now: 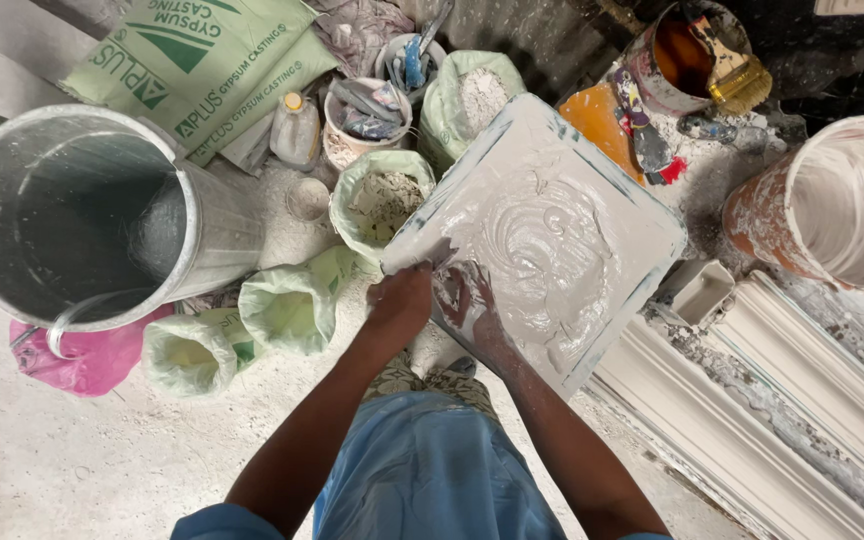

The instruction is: The person spreads a white paste on a square board using a trowel and hand, then walks to a water tap to rinse the trowel and hands. The person returns to the board, wipes it with a cloth, and lifts the board to inspect the underside.

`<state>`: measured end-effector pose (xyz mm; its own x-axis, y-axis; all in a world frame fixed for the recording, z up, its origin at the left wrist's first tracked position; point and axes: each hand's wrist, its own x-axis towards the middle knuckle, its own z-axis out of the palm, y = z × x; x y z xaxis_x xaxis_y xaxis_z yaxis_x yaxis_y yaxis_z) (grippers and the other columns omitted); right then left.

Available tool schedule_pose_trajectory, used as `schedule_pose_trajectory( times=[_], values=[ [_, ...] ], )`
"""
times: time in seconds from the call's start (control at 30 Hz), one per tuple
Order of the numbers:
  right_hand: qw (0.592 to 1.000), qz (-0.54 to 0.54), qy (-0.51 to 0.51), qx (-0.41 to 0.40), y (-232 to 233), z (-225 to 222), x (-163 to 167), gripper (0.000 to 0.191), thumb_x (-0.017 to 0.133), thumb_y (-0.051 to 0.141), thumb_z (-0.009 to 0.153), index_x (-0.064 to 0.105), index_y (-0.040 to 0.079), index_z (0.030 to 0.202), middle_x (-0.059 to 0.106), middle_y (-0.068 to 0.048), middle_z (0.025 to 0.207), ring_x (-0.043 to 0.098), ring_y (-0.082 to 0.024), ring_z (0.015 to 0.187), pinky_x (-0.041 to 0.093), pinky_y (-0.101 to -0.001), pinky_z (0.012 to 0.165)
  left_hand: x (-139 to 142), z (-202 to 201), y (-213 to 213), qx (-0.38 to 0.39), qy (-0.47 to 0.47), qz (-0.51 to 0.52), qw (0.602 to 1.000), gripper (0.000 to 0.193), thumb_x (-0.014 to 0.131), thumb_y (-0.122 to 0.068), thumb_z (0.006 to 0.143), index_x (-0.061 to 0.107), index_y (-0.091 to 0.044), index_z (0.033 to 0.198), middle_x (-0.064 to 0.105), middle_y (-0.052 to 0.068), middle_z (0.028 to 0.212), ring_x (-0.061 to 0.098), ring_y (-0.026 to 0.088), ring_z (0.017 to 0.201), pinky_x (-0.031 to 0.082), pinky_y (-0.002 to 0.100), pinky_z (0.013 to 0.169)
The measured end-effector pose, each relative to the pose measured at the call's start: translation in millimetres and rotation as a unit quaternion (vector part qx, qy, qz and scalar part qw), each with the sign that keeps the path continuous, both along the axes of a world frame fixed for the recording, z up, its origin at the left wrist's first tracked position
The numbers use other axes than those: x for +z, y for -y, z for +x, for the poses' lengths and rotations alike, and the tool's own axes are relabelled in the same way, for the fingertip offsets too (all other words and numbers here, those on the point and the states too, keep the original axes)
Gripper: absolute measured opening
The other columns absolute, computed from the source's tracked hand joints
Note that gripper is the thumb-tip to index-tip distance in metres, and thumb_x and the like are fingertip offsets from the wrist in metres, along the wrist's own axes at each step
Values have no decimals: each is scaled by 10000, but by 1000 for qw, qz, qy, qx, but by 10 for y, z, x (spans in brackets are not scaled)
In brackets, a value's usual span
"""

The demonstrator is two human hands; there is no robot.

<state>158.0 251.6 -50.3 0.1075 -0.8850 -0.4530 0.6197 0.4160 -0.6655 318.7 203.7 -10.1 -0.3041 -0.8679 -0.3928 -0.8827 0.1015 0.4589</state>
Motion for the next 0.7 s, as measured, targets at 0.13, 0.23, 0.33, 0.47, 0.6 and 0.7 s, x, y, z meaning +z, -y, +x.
schedule_pose_trajectory(
  times=[0.13,0.23,0.33,0.47,0.6,0.7],
  values=[
    [992,4,127,-13,154,74,155,610,460,480,963,392,145,1468,530,-139,1439,607,-277,1268,590,-426,1023,233,534,-51,33,-20,-82,996,377,477,-82,962,591,-13,1314,723,231,837,699,295,599,577,450,473],
    [507,-340,-750,256,552,289,306,371,501,404,1149,499,145,1416,549,-93,1447,595,-229,1257,580,-361,1012,460,1021,-185,93,-18,-90,991,341,464,-97,1005,575,18,1306,726,241,844,710,316,552,588,452,466],
    [489,-252,-735,397,791,646,473,257,503,344,1115,618,209,1300,608,-20,1372,591,-198,1186,549,-383,1067,598,1267,-461,132,-27,-134,982,407,479,-53,944,567,31,1332,739,274,869,727,370,626,604,501,546],
    [81,-271,-815,506,650,1005,589,425,510,250,1071,460,102,1467,515,-148,1414,534,-270,1193,500,-431,1024,574,1314,-764,177,-16,-180,968,329,485,-51,971,558,49,1276,736,274,1006,735,374,670,627,486,564],
    [227,-278,-789,498,253,1019,528,576,553,203,1007,371,73,1538,332,-213,1574,386,-360,1382,400,-486,1097,432,1136,-798,160,9,-172,972,322,468,-50,1025,512,7,1339,726,238,1037,744,335,746,640,431,591],
    [263,-292,-790,470,-63,716,336,599,493,269,1060,297,66,1589,198,-231,1649,265,-422,1482,338,-542,1171,335,827,-683,119,36,-193,973,333,509,-93,997,515,-31,1324,719,214,1139,740,350,865,634,469,688]
  ],
)
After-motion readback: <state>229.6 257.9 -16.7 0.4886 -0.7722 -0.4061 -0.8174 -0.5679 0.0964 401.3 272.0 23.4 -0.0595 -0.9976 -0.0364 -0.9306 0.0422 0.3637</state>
